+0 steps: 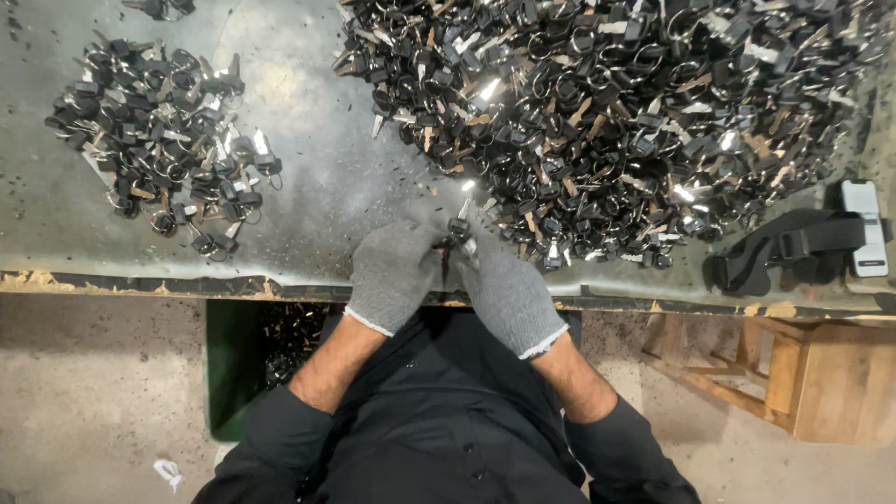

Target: The person sits at a workbench and sorts small metal hardware pieces by hand, picking items one at a time from a large pile on the right side of the bench and placing selected pieces into a separate pile on the left. The gloved hands repeatedly pick, briefly turn, and set down the pieces throughout the clip.

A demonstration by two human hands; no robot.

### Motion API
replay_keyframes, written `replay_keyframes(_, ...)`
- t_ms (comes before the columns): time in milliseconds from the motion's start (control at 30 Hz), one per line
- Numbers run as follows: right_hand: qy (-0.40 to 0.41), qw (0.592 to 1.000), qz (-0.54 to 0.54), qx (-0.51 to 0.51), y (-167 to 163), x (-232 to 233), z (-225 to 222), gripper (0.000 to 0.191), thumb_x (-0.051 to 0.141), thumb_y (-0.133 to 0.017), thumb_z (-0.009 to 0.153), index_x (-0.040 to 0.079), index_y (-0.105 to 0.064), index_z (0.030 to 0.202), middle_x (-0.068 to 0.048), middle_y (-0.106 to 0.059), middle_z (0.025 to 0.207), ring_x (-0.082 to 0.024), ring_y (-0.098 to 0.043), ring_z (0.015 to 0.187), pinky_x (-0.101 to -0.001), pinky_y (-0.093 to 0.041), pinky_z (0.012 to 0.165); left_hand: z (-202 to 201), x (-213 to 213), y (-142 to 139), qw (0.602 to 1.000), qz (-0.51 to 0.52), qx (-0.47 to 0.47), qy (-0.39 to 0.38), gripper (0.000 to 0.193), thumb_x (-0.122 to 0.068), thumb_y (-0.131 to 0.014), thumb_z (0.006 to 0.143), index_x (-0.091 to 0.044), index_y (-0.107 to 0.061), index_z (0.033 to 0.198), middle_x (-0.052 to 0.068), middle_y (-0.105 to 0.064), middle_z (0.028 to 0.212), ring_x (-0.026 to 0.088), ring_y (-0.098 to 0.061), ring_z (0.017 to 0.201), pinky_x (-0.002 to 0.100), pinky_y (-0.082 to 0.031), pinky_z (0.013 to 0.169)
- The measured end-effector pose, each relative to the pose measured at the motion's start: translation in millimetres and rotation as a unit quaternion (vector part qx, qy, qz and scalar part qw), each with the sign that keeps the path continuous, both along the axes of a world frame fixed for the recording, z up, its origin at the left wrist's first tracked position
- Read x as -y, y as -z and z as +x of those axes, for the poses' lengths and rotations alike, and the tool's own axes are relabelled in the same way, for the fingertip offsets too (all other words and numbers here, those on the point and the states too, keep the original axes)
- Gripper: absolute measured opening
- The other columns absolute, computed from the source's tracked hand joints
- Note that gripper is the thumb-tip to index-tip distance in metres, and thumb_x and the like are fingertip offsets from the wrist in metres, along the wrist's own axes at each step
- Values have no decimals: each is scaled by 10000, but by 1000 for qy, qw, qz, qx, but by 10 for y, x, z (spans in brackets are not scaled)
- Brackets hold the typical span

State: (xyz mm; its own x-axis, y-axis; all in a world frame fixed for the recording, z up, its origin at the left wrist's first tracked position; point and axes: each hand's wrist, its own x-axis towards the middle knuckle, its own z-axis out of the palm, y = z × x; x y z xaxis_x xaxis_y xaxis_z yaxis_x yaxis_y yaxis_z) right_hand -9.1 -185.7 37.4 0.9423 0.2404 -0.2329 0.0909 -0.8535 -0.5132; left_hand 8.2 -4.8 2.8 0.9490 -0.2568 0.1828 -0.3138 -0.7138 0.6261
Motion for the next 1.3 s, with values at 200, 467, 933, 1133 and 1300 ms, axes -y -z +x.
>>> replay_keyframes(200,-51,979,-196,24,98,-110,-48,332,166,-558,1017,-47,-508,1266,-175,-723,849,-327,-753,742,-420,-600,593,18,31,110,993,66,75,70,122,-92,-739,807,-94,-698,922,110,-653,829,325,-659,807,464,-531,734)
replay_keyframes(467,50,988,-12,-144,-73,90,12,494,257,-571,979,54,-441,1410,-183,-697,862,-339,-749,640,-449,-601,541,-14,-50,-228,987,-79,-125,63,211,-193,-781,789,-95,-711,963,83,-682,807,275,-698,753,433,-550,690)
replay_keyframes(933,54,997,-24,-54,-2,74,-240,350,265,-635,966,-3,-546,1174,-228,-714,825,-422,-720,757,-517,-569,618,417,7,-231,984,45,-137,106,225,-228,-819,814,-119,-717,982,89,-709,889,288,-698,850,439,-535,767)
replay_keyframes(1133,26,998,25,-55,147,60,-123,327,266,-634,961,13,-550,1149,-237,-714,793,-425,-722,749,-521,-566,630,117,-45,-62,1000,-4,-16,20,190,-216,-843,736,-145,-747,884,90,-698,803,334,-691,807,480,-514,727)
replay_keyframes(1300,6,997,52,-54,148,102,89,320,272,-620,992,-8,-545,1127,-244,-705,796,-428,-720,771,-523,-564,634,125,-24,64,999,23,3,39,210,-160,-811,727,-106,-733,916,126,-691,806,365,-681,776,508,-512,696)
